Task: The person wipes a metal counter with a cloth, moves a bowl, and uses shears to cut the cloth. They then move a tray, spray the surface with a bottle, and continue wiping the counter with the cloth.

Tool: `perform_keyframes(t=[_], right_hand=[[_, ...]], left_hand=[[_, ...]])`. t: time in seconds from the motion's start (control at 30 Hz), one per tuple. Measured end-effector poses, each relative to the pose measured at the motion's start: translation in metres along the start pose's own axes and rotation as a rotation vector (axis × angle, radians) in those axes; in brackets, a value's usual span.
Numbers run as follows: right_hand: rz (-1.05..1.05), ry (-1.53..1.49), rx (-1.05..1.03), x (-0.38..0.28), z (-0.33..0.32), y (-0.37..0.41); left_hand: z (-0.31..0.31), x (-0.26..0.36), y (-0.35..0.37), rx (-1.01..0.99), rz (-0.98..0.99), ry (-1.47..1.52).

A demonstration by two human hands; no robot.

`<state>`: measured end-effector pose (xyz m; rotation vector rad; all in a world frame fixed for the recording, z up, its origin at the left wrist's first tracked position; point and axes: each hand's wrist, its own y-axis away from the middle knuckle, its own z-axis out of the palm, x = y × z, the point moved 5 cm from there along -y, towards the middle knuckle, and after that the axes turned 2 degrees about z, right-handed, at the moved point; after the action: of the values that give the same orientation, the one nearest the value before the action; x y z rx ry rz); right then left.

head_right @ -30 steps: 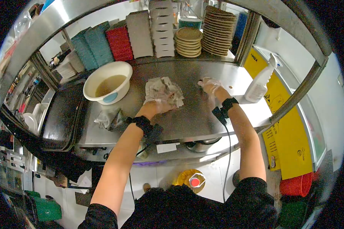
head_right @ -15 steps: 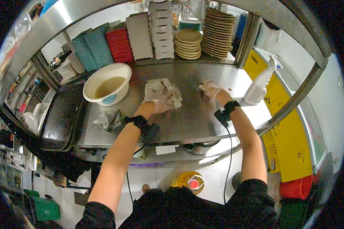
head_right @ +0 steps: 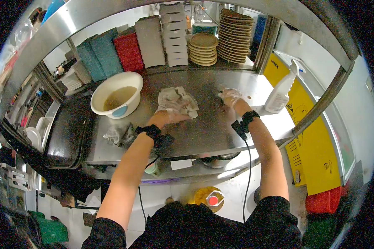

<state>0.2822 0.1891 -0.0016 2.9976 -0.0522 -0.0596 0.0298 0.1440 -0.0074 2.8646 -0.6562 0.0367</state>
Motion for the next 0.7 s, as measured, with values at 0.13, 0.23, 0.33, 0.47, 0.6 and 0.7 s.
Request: perform_keyframes(t=[0.13,0.23,0.33,0.47,0.6,0.7], right_hand=[[-0.291,0.224,0.072,-0.015,-0.001,0.011],[-0.079,0.131,-0.066,-0.005,0.001,0.010],[-0.288,0.207,0.099,0.002,0.026,-0.013],[-0.109,0.019,0.065,-0.024,-0.010,0.025],[-0.241,0.169,0.105,-0.012,0.032,-0.021],[-0.248,0.214,0.121,-0.018,0.025,-0.011]], left_hand=[[-0.001,0.000,-0.007,0.015,0.036,0.007],[0.000,-0.003,-0.011,0.025,0.050,0.024],[-0.003,-0.003,-0.011,0.027,0.045,-0.006],[0.010,-0.007,-0.025,0.071,0.066,-0.024],[0.014,-0.012,-0.026,0.103,0.094,0.017],[0.029,-0.012,-0.040,0.082,0.153,-0.071]])
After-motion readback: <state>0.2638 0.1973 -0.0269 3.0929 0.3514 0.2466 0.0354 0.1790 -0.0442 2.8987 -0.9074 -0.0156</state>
